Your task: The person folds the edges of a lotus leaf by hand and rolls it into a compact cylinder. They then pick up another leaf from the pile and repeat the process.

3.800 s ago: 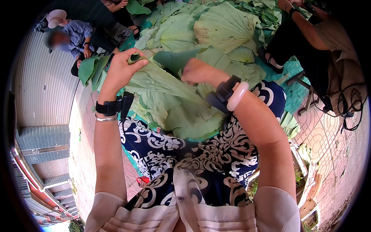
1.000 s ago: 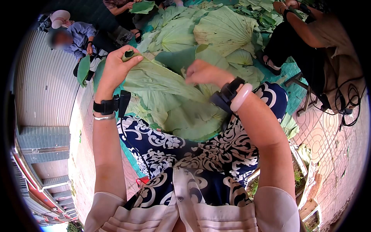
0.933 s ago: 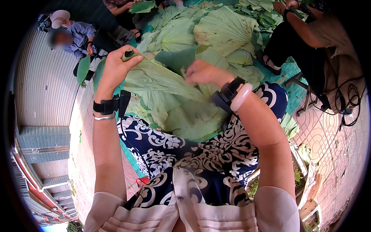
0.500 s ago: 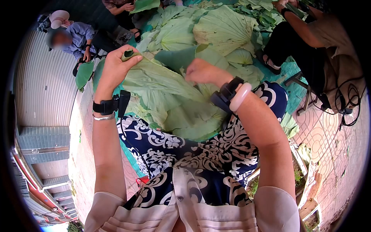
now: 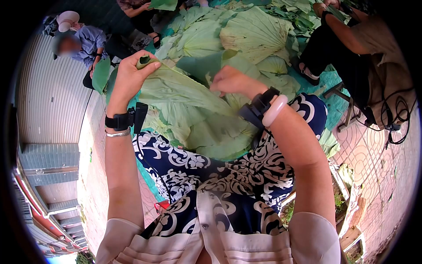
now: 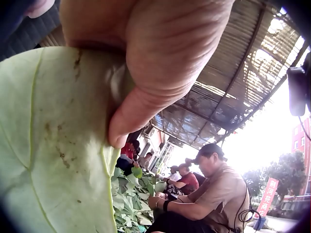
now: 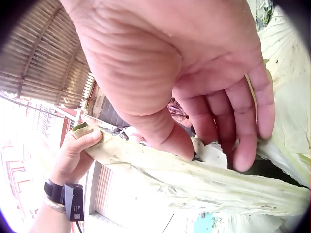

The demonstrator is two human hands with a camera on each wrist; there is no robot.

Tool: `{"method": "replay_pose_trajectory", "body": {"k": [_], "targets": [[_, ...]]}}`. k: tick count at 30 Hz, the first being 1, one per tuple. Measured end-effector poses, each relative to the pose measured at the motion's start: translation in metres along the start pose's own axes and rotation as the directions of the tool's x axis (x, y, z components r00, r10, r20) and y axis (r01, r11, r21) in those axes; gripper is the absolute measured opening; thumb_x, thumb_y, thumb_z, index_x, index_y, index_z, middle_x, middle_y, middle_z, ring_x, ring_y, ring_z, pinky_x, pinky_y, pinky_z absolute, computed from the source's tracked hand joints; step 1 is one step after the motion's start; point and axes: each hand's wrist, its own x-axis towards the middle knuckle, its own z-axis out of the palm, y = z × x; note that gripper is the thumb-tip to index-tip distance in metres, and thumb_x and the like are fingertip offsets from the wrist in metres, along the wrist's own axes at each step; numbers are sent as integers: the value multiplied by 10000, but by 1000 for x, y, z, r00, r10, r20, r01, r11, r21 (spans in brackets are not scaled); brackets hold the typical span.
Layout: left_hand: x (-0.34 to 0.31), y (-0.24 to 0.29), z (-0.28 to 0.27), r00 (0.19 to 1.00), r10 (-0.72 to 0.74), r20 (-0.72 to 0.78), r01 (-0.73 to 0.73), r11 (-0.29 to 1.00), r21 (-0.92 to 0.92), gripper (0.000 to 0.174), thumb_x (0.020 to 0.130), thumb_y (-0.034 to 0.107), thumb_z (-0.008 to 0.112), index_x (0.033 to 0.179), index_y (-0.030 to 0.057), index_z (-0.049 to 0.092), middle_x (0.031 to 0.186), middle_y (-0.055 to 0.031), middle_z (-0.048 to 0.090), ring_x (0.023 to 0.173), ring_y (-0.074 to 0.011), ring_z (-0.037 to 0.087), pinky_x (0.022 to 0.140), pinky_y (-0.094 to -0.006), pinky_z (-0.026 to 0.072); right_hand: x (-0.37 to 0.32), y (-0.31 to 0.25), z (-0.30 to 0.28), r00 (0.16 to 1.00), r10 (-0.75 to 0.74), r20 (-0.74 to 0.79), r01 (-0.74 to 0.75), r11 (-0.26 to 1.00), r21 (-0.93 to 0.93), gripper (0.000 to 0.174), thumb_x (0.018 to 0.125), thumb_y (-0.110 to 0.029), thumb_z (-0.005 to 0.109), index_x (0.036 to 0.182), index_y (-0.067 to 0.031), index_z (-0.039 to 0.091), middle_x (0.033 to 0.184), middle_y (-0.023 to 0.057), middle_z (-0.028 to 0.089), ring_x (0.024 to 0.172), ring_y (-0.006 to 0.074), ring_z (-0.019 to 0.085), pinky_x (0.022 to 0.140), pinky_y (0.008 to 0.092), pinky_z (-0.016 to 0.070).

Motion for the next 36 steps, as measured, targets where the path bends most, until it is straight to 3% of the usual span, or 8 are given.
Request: {"method": "replay_pose_trajectory", "body": {"k": [4,7,13,25,28,34,36], "targets": [[0,-3,0,1000,-3,-6,3,1000,2,137,878,106,760,955,20,688,817,33,668,766,-41,555,700,-215,453,2,4,0,999,-18,36,18,1000,-11,273,816,-198,734,963,32,743,827,122,729,734,192,750,690,328,556],[-1,-1,-1,1000,9,-5,-9,1000,-10,135,879,106,759,954,20,687,814,33,665,762,-41,552,697,-216,452,0,3,1,999,-28,25,28,1000,-10,203,829,-147,714,799,49,674,712,57,664,694,120,699,638,278,503],[-1,-1,0,1000,-16,1,16,1000,-3,137,879,105,757,951,16,682,811,32,662,759,-40,548,698,-215,450,1,5,3,999,-41,11,41,999,24,192,800,-111,700,754,67,646,661,73,638,685,122,699,636,272,499],[-1,2,2,998,19,-56,-18,999,27,137,876,115,765,933,17,687,775,35,644,733,-42,532,673,-225,443,2,2,5,998,35,-48,-37,999,-40,185,839,-113,695,802,68,680,706,99,676,686,153,736,602,288,514],[0,3,0,998,38,-54,-36,999,29,136,876,116,765,929,17,690,764,33,641,726,-42,532,666,-225,442,2,3,4,999,28,-41,-30,999,-42,244,827,-174,705,883,62,729,780,152,719,687,215,754,648,338,555],[0,3,-1,997,41,-58,-39,999,24,141,876,122,765,934,17,689,766,32,644,726,-42,534,667,-224,442,1,4,2,1000,-16,7,16,999,-46,231,817,-183,705,862,42,734,771,118,730,718,192,748,651,342,550],[0,1,-1,998,38,-57,-37,999,17,140,878,123,764,936,18,690,767,32,645,730,-42,537,670,-223,444,0,0,-1,999,-1,41,7,988,-152,195,825,-159,688,830,35,713,752,76,713,709,136,719,628,306,517]]}}
